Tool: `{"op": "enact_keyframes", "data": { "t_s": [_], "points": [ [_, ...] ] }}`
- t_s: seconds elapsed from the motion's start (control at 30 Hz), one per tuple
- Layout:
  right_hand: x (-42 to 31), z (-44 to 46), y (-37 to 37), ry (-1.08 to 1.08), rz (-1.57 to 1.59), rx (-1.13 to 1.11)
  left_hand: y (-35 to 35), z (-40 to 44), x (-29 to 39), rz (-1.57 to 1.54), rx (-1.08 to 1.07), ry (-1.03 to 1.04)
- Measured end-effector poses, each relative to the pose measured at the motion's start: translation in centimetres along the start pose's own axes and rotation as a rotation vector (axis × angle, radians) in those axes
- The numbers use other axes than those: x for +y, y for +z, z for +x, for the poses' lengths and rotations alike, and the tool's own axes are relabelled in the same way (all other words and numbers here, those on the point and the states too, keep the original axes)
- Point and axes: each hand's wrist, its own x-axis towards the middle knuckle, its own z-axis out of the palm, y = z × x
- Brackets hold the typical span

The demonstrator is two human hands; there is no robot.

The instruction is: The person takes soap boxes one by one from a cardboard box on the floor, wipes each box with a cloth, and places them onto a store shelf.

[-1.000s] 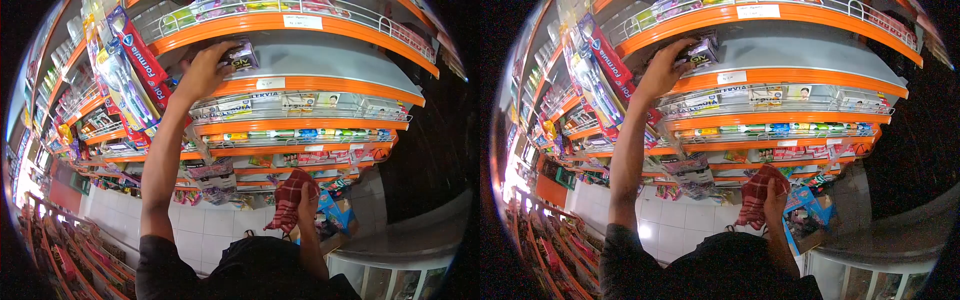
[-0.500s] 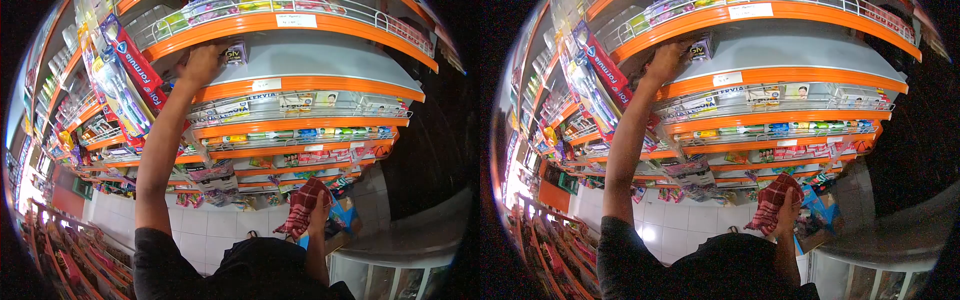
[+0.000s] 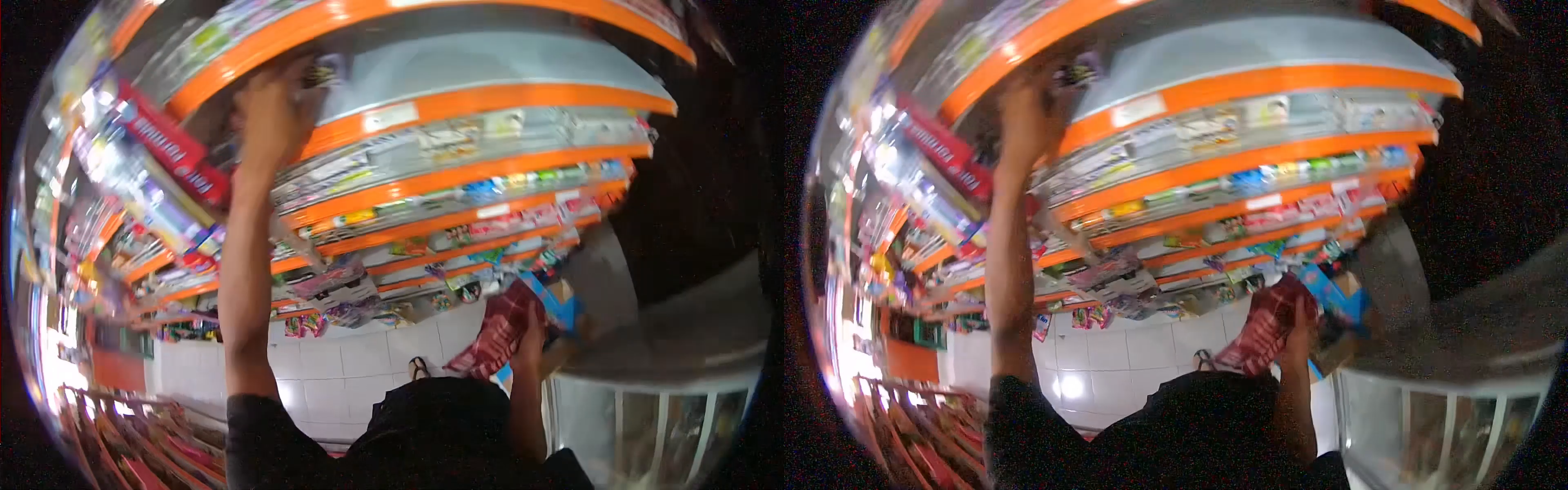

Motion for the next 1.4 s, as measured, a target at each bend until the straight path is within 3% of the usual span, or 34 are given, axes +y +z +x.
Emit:
{"op": "enact_keyframes", "data": {
  "t_s": [0.07,0.1,0.13,0.2,0.3,0.4,0.43,0.5,0.57,0.6,0.7,0.8,0.83,0.87,0.9,0.93,0.97,1.03,1.1,1.13,1.23,1.27,1.33,1.4],
  "points": [
    [1.6,2.9,-6.1,0.009,0.068,-0.098,-1.4,-1.8,2.9,-0.214,0.146,0.097],
    [2.7,4.5,-9.7,0.011,0.062,-0.019,-1.8,-2.9,5.4,-0.284,0.183,0.106],
    [1.5,3.3,-9.3,-0.067,0.113,-0.034,-1.9,-4.2,7.9,-0.351,0.219,0.110],
    [2.8,4.6,-15.7,-0.071,0.202,0.026,0.1,-8.3,12.6,-0.635,0.152,0.017],
    [2.2,3.1,-21.3,-0.027,0.483,0.034,6.2,-13.6,19.8,-1.001,-0.283,0.053],
    [4.1,2.0,-26.7,-0.066,0.449,0.161,15.8,-21.6,27.5,-1.240,-0.810,0.098],
    [5.6,1.9,-28.9,-0.402,-0.419,0.308,19.3,-25.7,30.0,-1.256,-0.880,0.147],
    [8.9,2.0,-33.4,-0.659,-1.319,0.433,24.8,-33.0,34.4,-1.244,-1.079,0.253],
    [11.9,2.8,-36.7,-0.167,0.368,0.208,29.4,-39.1,38.7,-1.208,-1.244,0.332],
    [12.7,2.2,-36.8,-0.168,0.353,0.389,31.4,-42.1,40.8,-1.207,-1.286,0.356],
    [19.4,3.8,-40.2,-0.192,0.159,0.554,38.4,-50.6,48.3,-1.117,-1.285,0.452],
    [22.5,3.0,-41.0,-0.192,0.147,0.547,46.4,-59.5,56.1,-1.057,-1.292,0.565],
    [23.9,2.3,-41.8,-0.208,0.149,0.526,49.4,-62.8,58.6,-1.068,-1.266,0.478],
    [24.7,2.2,-42.5,-0.104,-0.078,0.648,52.6,-67.1,60.7,-1.079,-1.241,0.394],
    [23.5,2.7,-41.6,-0.274,-0.103,0.537,54.9,-70.6,62.0,-1.282,-1.336,0.197],
    [24.2,2.6,-41.7,-0.277,-0.142,0.621,57.2,-74.1,63.2,-1.481,-1.408,-0.021],
    [25.0,2.5,-41.7,-0.276,-0.181,0.705,56.3,-71.7,64.2,-1.160,-1.428,0.207],
    [31.3,-1.9,-44.0,-0.093,-0.232,0.990,58.3,-75.2,66.4,-0.654,-1.136,0.679],
    [37.1,-5.4,-46.2,-0.211,-0.328,1.143,58.5,-76.8,67.3,-0.590,-1.200,0.610],
    [36.4,-5.4,-46.1,-0.210,-0.327,1.150,58.6,-76.9,67.6,-0.521,-1.243,0.533],
    [33.7,-5.8,-45.3,-0.063,-0.650,0.905,58.8,-76.2,68.1,-0.350,-1.331,0.335],
    [34.1,-5.7,-45.8,-0.076,-0.414,0.873,59.2,-76.1,68.1,-0.317,-1.345,0.293],
    [36.1,-5.6,-47.3,-0.103,0.056,0.776,61.4,-76.8,67.2,-0.531,-1.451,0.468],
    [38.1,-6.2,-48.7,-0.117,0.517,0.636,59.3,-73.2,66.0,-0.685,-1.476,0.424]
  ]
}}
